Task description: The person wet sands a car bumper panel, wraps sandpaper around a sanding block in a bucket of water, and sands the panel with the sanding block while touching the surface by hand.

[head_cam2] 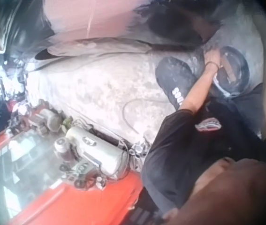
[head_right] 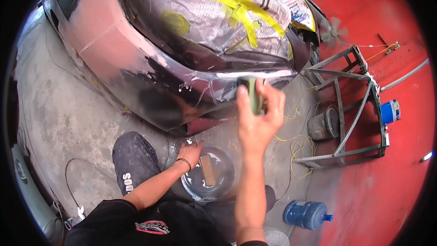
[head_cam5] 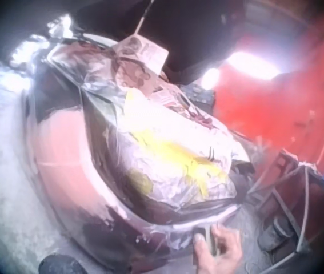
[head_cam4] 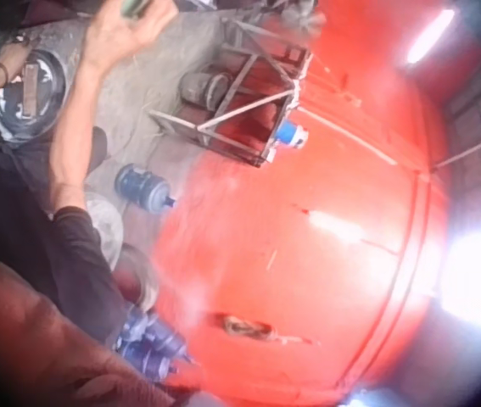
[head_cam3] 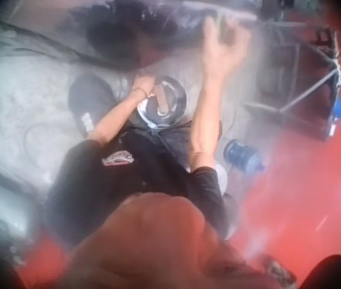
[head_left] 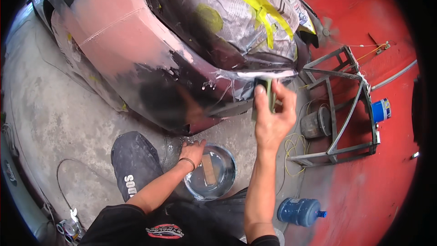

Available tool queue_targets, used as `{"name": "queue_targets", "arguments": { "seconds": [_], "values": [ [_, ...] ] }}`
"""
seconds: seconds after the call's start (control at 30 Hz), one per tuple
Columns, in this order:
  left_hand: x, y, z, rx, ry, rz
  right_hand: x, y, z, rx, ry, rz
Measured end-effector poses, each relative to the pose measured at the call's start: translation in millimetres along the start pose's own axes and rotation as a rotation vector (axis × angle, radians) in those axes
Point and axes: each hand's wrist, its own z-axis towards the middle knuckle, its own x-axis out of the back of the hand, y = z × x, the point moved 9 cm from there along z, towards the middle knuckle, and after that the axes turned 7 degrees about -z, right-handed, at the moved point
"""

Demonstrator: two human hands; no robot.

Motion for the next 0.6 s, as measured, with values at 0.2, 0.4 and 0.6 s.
{"name": "queue_targets", "arguments": {
  "seconds": [0.2,0.4,0.6],
  "values": [
    [-14.0,-4.8,0.8,0.063,-0.113,-0.031,-24.5,-76.2,-38.7,0.172,0.008,0.062],
    [0.5,12.3,-5.8,-0.033,0.011,-0.019,3.9,10.2,3.6,-0.079,0.000,0.021],
    [-5.3,2.5,-5.0,0.013,0.004,-0.067,-28.4,-83.1,-28.0,0.194,0.009,0.020]
  ]
}}
